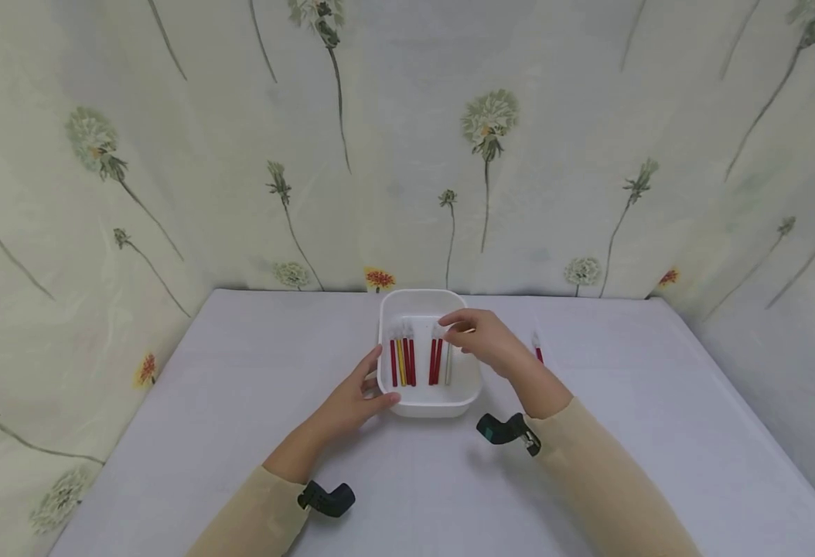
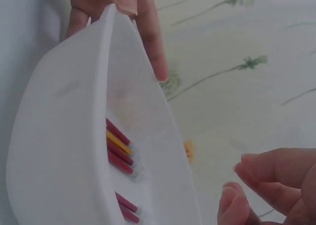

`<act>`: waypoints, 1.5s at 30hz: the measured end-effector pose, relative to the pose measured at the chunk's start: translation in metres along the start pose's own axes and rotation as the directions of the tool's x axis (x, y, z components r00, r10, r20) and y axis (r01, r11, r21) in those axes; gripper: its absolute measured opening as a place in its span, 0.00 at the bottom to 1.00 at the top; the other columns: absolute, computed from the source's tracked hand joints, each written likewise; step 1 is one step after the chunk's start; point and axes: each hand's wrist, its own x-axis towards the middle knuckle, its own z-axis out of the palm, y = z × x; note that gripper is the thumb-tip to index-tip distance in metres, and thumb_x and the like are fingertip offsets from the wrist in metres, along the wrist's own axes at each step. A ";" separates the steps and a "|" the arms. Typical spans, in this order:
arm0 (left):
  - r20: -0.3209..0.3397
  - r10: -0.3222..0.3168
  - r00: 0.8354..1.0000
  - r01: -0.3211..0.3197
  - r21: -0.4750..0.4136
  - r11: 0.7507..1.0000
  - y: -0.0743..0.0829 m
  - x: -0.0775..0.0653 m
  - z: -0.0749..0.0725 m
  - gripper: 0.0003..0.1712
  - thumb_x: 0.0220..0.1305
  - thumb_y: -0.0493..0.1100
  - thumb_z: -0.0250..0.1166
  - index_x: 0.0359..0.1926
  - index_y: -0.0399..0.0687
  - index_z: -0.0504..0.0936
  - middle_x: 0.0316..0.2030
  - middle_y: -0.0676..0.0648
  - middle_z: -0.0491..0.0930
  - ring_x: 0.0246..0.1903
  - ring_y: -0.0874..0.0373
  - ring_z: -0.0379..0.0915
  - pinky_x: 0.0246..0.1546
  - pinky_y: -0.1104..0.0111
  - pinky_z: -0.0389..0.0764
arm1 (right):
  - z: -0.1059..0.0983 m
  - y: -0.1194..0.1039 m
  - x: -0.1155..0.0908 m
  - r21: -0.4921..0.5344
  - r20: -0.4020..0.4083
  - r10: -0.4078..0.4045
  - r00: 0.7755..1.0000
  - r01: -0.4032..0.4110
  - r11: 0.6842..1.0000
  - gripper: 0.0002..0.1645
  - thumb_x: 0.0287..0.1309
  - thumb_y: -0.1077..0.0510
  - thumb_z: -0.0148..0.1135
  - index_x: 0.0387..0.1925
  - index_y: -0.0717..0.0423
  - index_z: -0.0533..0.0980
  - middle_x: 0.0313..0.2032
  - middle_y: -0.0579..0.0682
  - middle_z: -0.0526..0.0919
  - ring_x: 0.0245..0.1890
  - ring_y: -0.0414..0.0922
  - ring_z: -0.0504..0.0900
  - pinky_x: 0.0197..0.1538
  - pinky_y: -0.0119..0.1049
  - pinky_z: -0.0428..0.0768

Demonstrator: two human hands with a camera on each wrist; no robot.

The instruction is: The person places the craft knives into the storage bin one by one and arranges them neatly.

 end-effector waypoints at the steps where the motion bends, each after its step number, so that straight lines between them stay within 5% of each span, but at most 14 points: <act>1: -0.001 0.001 1.000 -0.001 0.003 1.000 0.000 0.000 0.000 0.55 0.61 0.51 0.73 0.80 0.57 0.48 0.76 0.40 0.56 0.69 0.41 0.64 0.61 0.48 0.74 | -0.002 0.000 -0.002 0.001 -0.013 -0.004 1.000 0.004 1.000 0.22 0.69 0.57 0.60 0.62 0.55 0.76 0.52 0.57 0.79 0.53 0.55 0.76 0.57 0.49 0.80; 26: -0.012 -0.019 1.000 0.019 0.016 1.000 0.006 0.000 -0.001 0.55 0.60 0.52 0.74 0.80 0.58 0.49 0.76 0.43 0.57 0.69 0.43 0.64 0.60 0.49 0.75 | -0.055 0.043 -0.042 -0.091 -0.148 0.018 0.989 -0.032 0.995 0.23 0.71 0.51 0.57 0.63 0.56 0.74 0.58 0.60 0.77 0.55 0.57 0.75 0.55 0.51 0.80; 45: -0.034 -0.010 0.999 0.011 0.055 0.998 0.007 0.000 0.001 0.54 0.61 0.53 0.72 0.79 0.57 0.50 0.75 0.42 0.59 0.68 0.43 0.65 0.60 0.48 0.75 | -0.077 0.102 -0.036 -0.098 -0.203 0.069 0.977 -0.091 0.991 0.24 0.73 0.53 0.55 0.63 0.62 0.73 0.57 0.63 0.76 0.54 0.57 0.75 0.56 0.50 0.80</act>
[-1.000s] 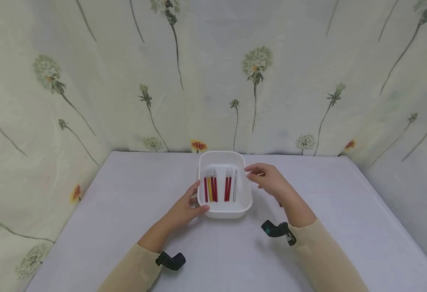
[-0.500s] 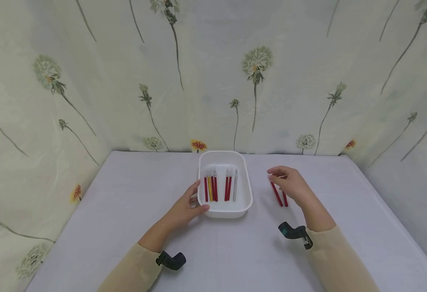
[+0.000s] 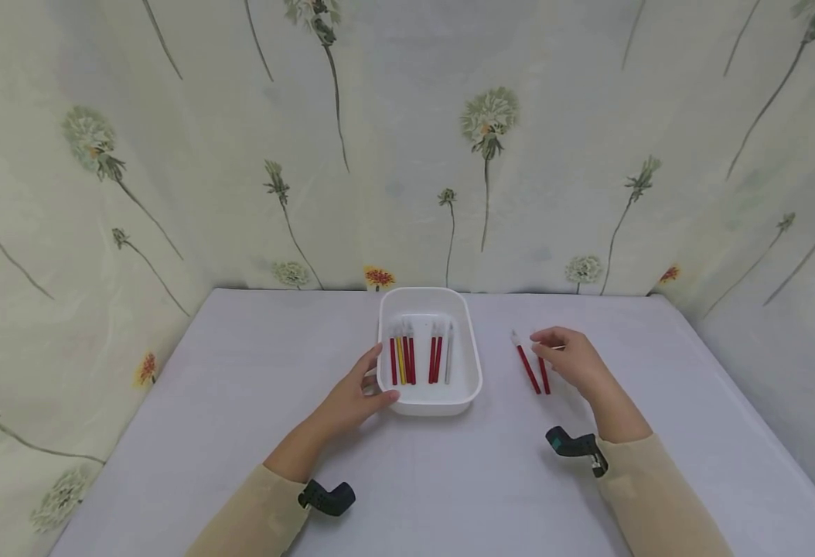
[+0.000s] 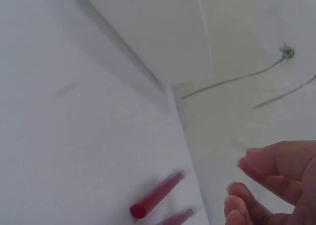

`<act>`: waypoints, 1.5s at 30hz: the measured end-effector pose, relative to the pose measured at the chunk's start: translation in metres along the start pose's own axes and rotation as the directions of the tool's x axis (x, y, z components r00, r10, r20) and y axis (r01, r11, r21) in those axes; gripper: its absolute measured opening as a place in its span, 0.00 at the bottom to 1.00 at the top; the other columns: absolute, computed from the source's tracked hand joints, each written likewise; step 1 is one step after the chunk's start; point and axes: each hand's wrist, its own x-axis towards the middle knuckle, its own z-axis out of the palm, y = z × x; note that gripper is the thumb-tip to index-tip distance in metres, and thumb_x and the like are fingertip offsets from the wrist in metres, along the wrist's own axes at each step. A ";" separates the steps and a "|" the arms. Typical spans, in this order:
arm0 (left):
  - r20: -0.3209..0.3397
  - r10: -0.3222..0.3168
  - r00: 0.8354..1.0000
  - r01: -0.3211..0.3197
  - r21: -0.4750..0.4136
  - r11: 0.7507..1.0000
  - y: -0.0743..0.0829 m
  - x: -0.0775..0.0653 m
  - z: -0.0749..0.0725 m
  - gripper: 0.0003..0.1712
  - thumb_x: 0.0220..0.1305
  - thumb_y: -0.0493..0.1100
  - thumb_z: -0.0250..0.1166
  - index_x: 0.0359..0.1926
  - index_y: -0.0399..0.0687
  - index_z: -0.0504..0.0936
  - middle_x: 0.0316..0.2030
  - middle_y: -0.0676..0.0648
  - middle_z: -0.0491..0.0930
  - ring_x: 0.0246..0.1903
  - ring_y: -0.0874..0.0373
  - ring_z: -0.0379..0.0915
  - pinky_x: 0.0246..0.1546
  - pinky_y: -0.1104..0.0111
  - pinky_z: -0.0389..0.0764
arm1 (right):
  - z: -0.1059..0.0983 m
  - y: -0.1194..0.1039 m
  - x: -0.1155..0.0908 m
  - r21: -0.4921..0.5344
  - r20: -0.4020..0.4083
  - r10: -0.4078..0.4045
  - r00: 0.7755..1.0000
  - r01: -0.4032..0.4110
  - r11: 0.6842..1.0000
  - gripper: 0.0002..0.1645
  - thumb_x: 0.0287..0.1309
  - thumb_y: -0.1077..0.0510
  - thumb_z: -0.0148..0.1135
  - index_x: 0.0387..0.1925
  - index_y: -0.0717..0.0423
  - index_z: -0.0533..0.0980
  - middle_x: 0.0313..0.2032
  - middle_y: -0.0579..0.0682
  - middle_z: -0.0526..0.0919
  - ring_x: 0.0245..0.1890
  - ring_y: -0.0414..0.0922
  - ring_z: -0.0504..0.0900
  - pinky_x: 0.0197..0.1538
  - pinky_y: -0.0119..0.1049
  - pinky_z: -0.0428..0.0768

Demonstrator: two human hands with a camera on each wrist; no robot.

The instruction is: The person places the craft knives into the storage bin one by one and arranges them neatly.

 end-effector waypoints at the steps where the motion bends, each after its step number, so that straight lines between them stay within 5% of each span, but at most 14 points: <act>1: 0.000 0.000 1.000 0.000 -0.001 1.000 0.000 0.000 0.000 0.53 0.61 0.53 0.72 0.79 0.57 0.50 0.75 0.42 0.59 0.68 0.43 0.65 0.60 0.48 0.75 | 0.000 0.002 0.001 -0.003 -0.001 0.003 1.000 -0.003 1.000 0.24 0.73 0.54 0.55 0.63 0.63 0.73 0.57 0.64 0.76 0.54 0.58 0.76 0.55 0.50 0.80; 24: 0.007 -0.013 1.000 0.013 0.012 1.000 0.002 0.000 -0.002 0.53 0.61 0.53 0.72 0.79 0.59 0.51 0.74 0.42 0.60 0.69 0.44 0.65 0.61 0.47 0.73 | 0.001 0.035 0.018 -0.048 0.036 0.019 0.999 -0.017 0.999 0.21 0.66 0.59 0.62 0.56 0.67 0.76 0.50 0.67 0.80 0.42 0.52 0.78 0.39 0.36 0.77; 45: 0.022 -0.023 1.000 0.022 0.014 1.000 0.001 0.000 -0.003 0.53 0.61 0.54 0.72 0.79 0.60 0.50 0.74 0.41 0.59 0.69 0.43 0.65 0.60 0.47 0.74 | 0.003 0.035 0.023 -0.104 0.066 0.049 0.997 -0.042 0.994 0.22 0.62 0.62 0.64 0.57 0.66 0.75 0.46 0.65 0.80 0.42 0.54 0.78 0.41 0.41 0.78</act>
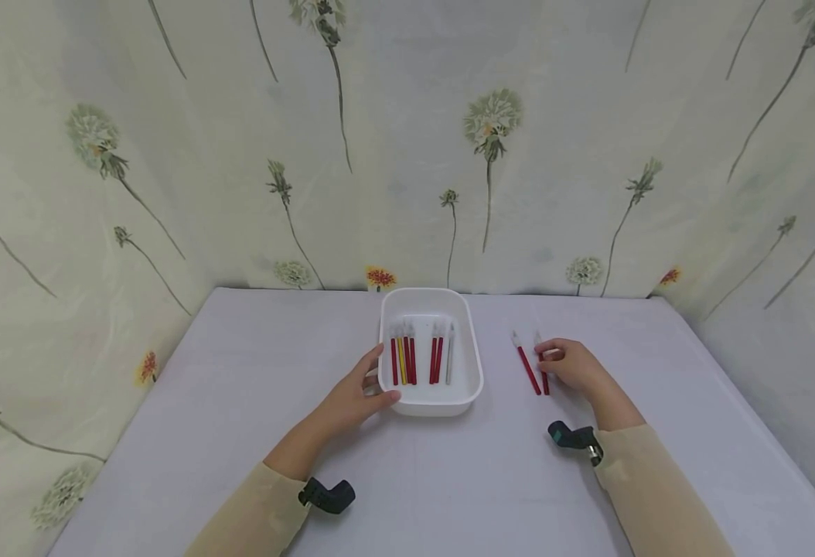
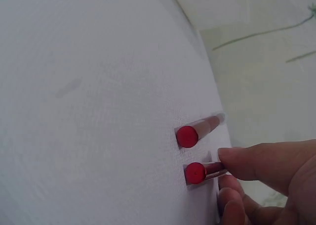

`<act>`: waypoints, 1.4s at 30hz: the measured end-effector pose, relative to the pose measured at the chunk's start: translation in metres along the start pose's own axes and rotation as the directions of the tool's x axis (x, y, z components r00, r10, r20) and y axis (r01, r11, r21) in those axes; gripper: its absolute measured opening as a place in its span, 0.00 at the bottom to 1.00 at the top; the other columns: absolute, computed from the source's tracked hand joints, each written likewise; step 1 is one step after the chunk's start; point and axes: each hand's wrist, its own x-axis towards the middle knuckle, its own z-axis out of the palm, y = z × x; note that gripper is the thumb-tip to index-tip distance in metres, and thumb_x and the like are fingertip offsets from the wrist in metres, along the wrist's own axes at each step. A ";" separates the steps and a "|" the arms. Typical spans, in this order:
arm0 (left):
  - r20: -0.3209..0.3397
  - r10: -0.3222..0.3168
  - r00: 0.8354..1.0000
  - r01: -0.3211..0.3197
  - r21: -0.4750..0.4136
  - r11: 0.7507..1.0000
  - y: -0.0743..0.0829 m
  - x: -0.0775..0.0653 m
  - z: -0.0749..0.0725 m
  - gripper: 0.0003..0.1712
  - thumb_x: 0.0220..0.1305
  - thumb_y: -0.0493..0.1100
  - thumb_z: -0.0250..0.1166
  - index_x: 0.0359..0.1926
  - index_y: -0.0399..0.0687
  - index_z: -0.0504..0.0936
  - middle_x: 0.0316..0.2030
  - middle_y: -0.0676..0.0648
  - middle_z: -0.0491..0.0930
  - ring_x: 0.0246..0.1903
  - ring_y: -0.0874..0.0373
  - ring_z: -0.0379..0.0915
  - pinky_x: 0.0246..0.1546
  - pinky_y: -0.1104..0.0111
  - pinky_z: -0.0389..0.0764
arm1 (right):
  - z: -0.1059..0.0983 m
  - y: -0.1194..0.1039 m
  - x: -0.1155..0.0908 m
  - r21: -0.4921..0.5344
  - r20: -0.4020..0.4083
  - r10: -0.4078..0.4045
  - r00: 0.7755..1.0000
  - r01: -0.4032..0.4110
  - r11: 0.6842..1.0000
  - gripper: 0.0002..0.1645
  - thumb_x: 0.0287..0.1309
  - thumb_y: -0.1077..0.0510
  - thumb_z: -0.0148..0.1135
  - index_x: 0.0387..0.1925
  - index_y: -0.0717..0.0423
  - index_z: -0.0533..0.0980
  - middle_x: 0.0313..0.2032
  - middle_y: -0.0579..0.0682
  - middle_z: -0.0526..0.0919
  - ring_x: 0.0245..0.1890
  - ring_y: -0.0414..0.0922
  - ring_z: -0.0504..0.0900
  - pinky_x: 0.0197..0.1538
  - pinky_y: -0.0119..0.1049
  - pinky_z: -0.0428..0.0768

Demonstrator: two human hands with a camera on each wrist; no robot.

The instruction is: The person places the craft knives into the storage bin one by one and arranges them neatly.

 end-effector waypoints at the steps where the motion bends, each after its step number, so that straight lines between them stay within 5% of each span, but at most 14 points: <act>1: 0.000 0.000 1.000 0.000 -0.001 1.000 0.000 0.000 0.000 0.53 0.61 0.54 0.72 0.79 0.59 0.50 0.74 0.41 0.60 0.69 0.43 0.65 0.60 0.47 0.74 | 0.000 0.000 0.001 -0.010 0.004 0.003 1.000 -0.003 1.000 0.22 0.62 0.62 0.64 0.57 0.65 0.75 0.47 0.65 0.80 0.42 0.54 0.79 0.42 0.42 0.78; 15: -0.004 0.000 1.000 0.000 -0.003 1.000 -0.005 0.001 0.001 0.54 0.61 0.55 0.72 0.79 0.60 0.50 0.74 0.41 0.59 0.69 0.44 0.64 0.61 0.47 0.74 | -0.002 0.004 0.004 -0.061 0.028 0.004 1.000 -0.002 0.998 0.24 0.63 0.60 0.64 0.59 0.64 0.74 0.44 0.64 0.81 0.39 0.53 0.80 0.41 0.43 0.80; 42: -0.007 0.000 1.000 0.000 0.000 1.000 -0.002 0.000 0.000 0.54 0.61 0.55 0.72 0.79 0.60 0.50 0.74 0.41 0.60 0.69 0.43 0.64 0.60 0.46 0.75 | -0.012 -0.011 -0.012 0.185 0.067 0.094 0.993 -0.105 0.977 0.30 0.67 0.56 0.62 0.67 0.59 0.70 0.46 0.57 0.81 0.42 0.50 0.75 0.48 0.41 0.75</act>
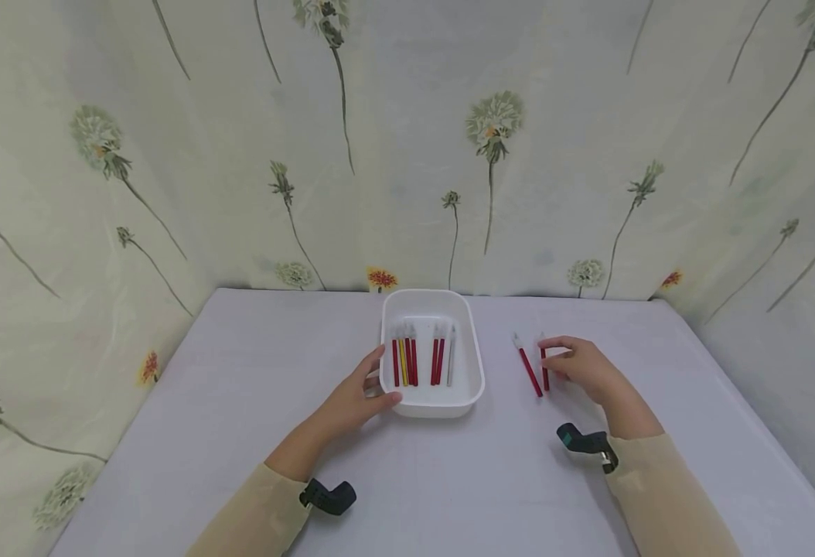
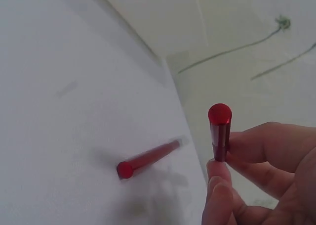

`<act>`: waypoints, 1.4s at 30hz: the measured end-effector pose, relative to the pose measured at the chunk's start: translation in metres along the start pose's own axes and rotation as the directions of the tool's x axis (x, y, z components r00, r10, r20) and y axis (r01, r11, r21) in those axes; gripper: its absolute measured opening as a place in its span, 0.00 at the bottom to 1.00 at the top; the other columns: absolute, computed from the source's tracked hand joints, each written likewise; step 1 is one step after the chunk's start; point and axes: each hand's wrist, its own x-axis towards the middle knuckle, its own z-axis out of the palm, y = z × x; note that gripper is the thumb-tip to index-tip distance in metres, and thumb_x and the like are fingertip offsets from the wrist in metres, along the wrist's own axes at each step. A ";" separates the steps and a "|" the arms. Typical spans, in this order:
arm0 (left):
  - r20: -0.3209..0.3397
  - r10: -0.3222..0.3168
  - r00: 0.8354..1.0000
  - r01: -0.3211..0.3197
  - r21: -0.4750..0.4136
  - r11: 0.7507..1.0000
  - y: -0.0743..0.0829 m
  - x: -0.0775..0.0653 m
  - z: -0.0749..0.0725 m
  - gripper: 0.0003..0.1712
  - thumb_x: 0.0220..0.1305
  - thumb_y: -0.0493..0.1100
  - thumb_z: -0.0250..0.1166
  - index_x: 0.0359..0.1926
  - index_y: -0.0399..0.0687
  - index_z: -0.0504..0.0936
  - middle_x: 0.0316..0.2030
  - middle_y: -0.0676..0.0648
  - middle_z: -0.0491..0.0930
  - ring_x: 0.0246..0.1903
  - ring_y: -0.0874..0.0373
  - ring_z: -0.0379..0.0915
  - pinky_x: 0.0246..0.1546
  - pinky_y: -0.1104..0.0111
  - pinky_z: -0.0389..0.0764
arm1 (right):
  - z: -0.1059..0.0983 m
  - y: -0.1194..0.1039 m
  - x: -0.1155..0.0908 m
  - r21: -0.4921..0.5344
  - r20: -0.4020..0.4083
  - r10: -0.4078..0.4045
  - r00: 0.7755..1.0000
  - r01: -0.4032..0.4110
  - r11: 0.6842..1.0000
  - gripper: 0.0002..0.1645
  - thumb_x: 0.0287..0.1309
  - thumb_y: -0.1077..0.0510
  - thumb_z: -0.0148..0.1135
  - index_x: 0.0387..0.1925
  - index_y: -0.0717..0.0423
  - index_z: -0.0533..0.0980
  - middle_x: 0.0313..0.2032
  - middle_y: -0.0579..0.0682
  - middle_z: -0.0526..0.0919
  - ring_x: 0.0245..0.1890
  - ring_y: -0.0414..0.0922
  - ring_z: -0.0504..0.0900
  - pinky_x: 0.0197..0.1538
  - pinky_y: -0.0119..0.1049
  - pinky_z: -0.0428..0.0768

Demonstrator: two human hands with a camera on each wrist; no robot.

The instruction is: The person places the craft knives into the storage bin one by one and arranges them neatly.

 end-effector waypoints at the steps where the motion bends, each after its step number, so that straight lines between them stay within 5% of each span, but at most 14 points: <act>1: 0.002 0.005 1.000 -0.005 -0.006 1.000 0.000 0.001 0.000 0.54 0.61 0.55 0.72 0.79 0.59 0.50 0.74 0.41 0.60 0.69 0.43 0.64 0.60 0.47 0.75 | 0.000 -0.002 -0.001 0.009 0.000 0.001 1.000 -0.001 1.000 0.30 0.67 0.56 0.62 0.67 0.59 0.70 0.47 0.57 0.81 0.42 0.50 0.75 0.48 0.41 0.75; 16: 0.012 0.018 1.000 -0.018 -0.057 0.998 -0.003 0.004 -0.001 0.53 0.62 0.51 0.72 0.79 0.58 0.50 0.74 0.40 0.59 0.68 0.42 0.65 0.59 0.49 0.76 | 0.002 -0.032 -0.018 0.072 0.022 -0.047 0.999 0.045 0.996 0.31 0.69 0.55 0.59 0.70 0.59 0.66 0.61 0.65 0.74 0.58 0.60 0.75 0.64 0.53 0.73; 42: 0.011 0.001 1.000 0.000 -0.040 0.999 -0.001 0.002 0.000 0.54 0.61 0.53 0.73 0.80 0.59 0.50 0.74 0.41 0.59 0.69 0.42 0.64 0.59 0.49 0.76 | 0.026 -0.075 -0.028 0.159 0.064 -0.110 0.992 0.098 0.982 0.29 0.70 0.56 0.58 0.69 0.57 0.68 0.62 0.66 0.73 0.55 0.57 0.74 0.65 0.53 0.73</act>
